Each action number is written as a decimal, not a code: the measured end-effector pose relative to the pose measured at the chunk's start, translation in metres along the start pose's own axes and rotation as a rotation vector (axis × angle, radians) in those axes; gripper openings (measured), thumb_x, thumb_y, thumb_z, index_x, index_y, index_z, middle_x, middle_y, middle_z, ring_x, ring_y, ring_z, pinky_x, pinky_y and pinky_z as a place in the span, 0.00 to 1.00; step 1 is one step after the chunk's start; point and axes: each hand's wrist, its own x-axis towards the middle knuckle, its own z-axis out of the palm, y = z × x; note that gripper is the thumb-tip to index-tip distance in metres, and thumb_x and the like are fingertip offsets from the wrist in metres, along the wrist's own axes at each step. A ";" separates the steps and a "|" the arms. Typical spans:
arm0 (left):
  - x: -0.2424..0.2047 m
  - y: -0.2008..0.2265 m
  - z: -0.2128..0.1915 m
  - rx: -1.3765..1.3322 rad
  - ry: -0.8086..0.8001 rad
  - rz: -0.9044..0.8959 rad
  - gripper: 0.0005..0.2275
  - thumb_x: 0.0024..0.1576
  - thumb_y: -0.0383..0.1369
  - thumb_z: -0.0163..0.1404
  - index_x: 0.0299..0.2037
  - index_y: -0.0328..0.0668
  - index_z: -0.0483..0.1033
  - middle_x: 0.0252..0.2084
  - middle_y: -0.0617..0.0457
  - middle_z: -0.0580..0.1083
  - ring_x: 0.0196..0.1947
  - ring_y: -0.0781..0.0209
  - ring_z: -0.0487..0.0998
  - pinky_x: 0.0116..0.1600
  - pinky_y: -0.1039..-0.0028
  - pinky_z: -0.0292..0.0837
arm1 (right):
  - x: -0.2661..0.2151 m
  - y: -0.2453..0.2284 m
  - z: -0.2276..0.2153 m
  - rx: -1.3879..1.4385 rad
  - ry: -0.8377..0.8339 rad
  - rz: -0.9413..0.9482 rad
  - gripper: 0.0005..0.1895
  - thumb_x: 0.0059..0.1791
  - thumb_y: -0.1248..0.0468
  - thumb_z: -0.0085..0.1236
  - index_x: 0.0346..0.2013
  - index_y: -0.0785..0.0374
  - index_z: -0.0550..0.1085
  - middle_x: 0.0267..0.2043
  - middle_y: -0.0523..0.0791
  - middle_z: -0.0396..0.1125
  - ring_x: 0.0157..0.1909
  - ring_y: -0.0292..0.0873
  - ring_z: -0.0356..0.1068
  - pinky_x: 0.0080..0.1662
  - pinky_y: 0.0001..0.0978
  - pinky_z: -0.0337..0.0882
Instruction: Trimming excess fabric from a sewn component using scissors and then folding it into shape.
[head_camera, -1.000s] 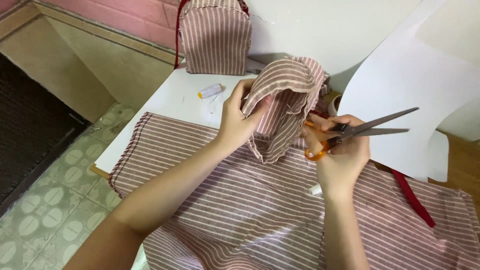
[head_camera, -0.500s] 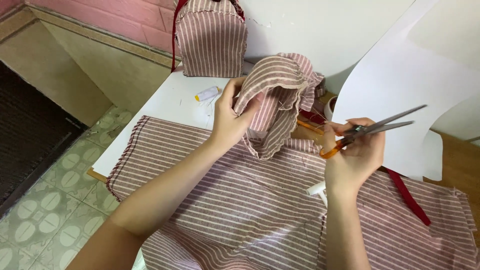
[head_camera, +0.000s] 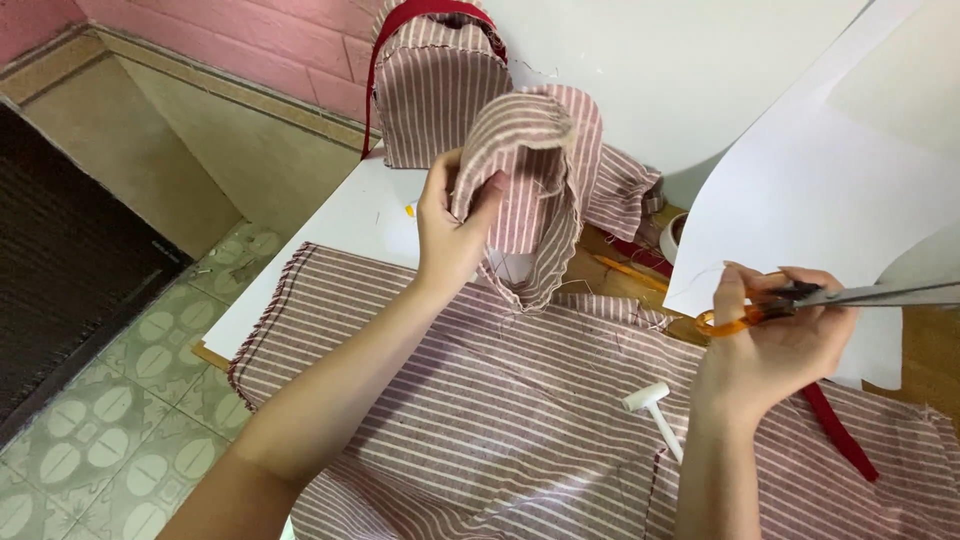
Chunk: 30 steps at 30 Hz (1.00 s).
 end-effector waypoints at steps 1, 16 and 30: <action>0.001 0.000 -0.001 -0.016 0.023 -0.036 0.18 0.62 0.31 0.62 0.60 0.38 0.72 0.52 0.49 0.79 0.49 0.57 0.80 0.58 0.70 0.76 | 0.001 0.001 -0.002 -0.016 0.016 0.014 0.23 0.58 0.86 0.62 0.55 0.62 0.64 0.49 0.50 0.65 0.49 0.43 0.71 0.61 0.43 0.85; -0.009 -0.007 0.010 -0.116 0.063 -0.076 0.16 0.63 0.31 0.62 0.58 0.42 0.74 0.48 0.51 0.78 0.50 0.63 0.77 0.58 0.69 0.76 | -0.020 -0.013 0.025 -0.032 -0.271 0.187 0.25 0.51 0.80 0.70 0.59 0.71 0.69 0.49 0.57 0.77 0.51 0.48 0.79 0.46 0.29 0.79; -0.024 -0.008 0.026 -0.101 0.000 -0.021 0.15 0.62 0.27 0.64 0.56 0.44 0.75 0.45 0.46 0.79 0.48 0.61 0.81 0.54 0.61 0.81 | -0.030 -0.012 0.039 -0.034 -0.254 0.168 0.25 0.49 0.75 0.76 0.52 0.62 0.67 0.39 0.50 0.78 0.43 0.43 0.78 0.50 0.33 0.76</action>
